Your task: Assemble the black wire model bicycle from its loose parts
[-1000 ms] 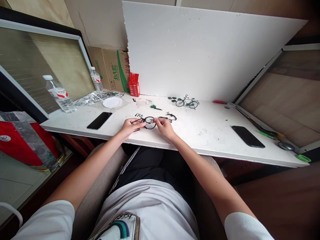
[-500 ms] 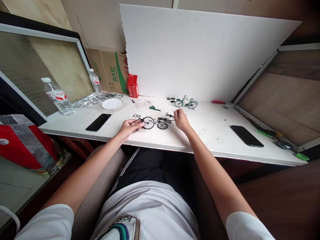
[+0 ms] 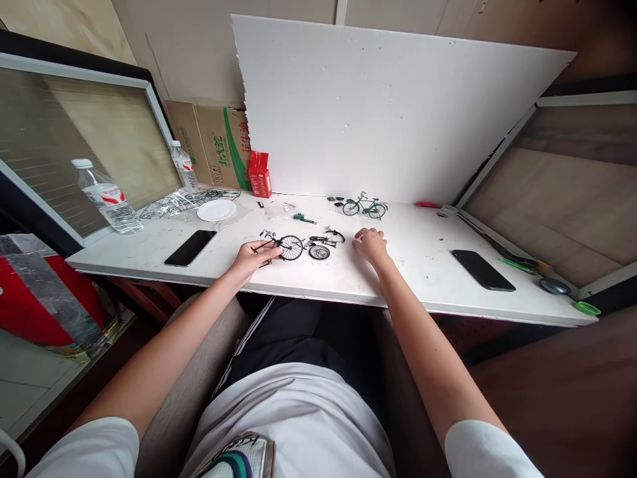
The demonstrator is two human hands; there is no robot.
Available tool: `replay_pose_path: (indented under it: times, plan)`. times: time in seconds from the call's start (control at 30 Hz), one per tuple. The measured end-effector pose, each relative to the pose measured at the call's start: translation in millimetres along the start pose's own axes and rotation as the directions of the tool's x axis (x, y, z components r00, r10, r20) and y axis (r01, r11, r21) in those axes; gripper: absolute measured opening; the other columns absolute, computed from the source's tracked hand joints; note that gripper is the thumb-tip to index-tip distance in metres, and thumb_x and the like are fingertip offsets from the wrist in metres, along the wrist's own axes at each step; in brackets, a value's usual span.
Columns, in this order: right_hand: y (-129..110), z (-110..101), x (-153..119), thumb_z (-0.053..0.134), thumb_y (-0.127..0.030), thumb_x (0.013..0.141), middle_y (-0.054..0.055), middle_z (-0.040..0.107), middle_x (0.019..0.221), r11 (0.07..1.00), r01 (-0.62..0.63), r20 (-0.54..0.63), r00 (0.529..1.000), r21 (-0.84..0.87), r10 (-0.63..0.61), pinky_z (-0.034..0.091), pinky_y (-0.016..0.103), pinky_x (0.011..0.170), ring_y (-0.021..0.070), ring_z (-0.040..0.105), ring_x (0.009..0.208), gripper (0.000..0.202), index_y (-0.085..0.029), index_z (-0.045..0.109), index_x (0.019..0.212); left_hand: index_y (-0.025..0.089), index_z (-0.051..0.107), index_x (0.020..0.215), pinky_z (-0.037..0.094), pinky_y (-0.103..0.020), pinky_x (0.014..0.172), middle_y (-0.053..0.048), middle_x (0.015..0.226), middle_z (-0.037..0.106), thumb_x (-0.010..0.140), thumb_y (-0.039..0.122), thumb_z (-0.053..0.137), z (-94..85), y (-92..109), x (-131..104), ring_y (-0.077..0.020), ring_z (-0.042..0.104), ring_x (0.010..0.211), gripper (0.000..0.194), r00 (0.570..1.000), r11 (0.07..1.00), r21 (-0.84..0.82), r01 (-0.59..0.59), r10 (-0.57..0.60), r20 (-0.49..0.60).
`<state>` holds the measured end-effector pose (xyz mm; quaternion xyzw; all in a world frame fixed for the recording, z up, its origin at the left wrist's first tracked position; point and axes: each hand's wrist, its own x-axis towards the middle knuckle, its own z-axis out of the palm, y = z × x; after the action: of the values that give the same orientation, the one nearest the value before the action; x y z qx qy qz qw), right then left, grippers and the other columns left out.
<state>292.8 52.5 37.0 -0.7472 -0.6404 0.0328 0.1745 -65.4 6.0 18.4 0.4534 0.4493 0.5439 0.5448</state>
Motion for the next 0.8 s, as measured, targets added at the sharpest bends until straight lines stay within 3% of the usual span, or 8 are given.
replay_pose_path:
  times: [0.1,0.2,0.4,0.5,0.6,0.8]
  plan:
    - [-4.0,-0.4,-1.0,0.060,-0.025,0.101,0.017,0.069,0.126,0.986,0.160,-0.030,0.987,0.045,-0.158,0.046,0.042,0.098,0.0334,0.054,0.123,0.024,-0.018,0.076,0.117,0.015,0.075,0.097,0.057,-0.030,0.076,-0.011,0.111,0.079,0.048,0.039,0.106,-0.3,0.2,-0.4,-0.0212,0.077,0.088,0.063,1.000,1.000,0.015,-0.001,0.001,0.004]
    - [-9.7,-2.6,-3.3,0.061,-0.024,0.099,0.014,0.076,0.112,0.945,0.306,0.022,0.951,0.115,-0.310,0.046,0.033,0.092,0.0275,0.060,0.112,0.023,-0.018,0.081,0.109,0.015,0.075,0.098,0.057,-0.031,0.077,-0.012,0.110,0.079,0.048,0.040,0.105,-0.3,0.7,-0.7,-0.0225,0.077,0.089,0.064,1.000,1.000,0.027,-0.007,0.007,0.006]
    - [-16.9,-5.0,-7.4,0.060,-0.014,0.095,0.012,0.080,0.106,0.902,0.376,0.093,0.911,0.214,-0.402,0.047,0.027,0.083,0.0215,0.068,0.096,0.025,-0.015,0.083,0.104,0.014,0.075,0.100,0.057,-0.029,0.077,-0.011,0.110,0.079,0.048,0.038,0.106,0.3,0.1,-0.6,-0.0210,0.077,0.089,0.065,1.000,1.000,0.014,0.003,-0.003,0.002]
    - [-14.8,-2.2,-5.5,0.057,-0.011,0.096,0.013,0.078,0.112,0.898,0.379,0.027,0.919,0.221,-0.394,0.050,0.028,0.085,0.0219,0.068,0.097,0.029,-0.014,0.080,0.114,0.014,0.075,0.098,0.059,-0.030,0.080,-0.010,0.112,0.078,0.047,0.038,0.106,1.1,0.5,-1.4,-0.0211,0.077,0.091,0.064,1.000,1.000,0.000,-0.003,0.003,-0.007]
    - [-11.7,3.3,-3.6,0.057,-0.012,0.098,0.016,0.071,0.126,0.914,0.377,-0.041,0.926,0.147,-0.375,0.050,0.035,0.097,0.0278,0.062,0.113,0.036,-0.016,0.076,0.129,0.014,0.075,0.098,0.060,-0.030,0.080,-0.010,0.111,0.078,0.046,0.039,0.106,1.4,1.1,-1.8,-0.0213,0.077,0.091,0.066,1.000,1.000,0.013,-0.002,0.002,-0.007]
    - [-14.0,14.3,-7.1,0.049,-0.017,0.103,0.018,0.059,0.144,0.922,0.386,0.055,0.921,-0.021,-0.385,0.045,0.050,0.109,0.0376,0.044,0.137,0.041,-0.023,0.074,0.136,0.014,0.075,0.098,0.059,-0.029,0.077,-0.011,0.109,0.078,0.047,0.042,0.106,1.4,3.4,-3.0,-0.0219,0.076,0.090,0.066,1.000,0.999,0.048,-0.012,0.012,0.002]
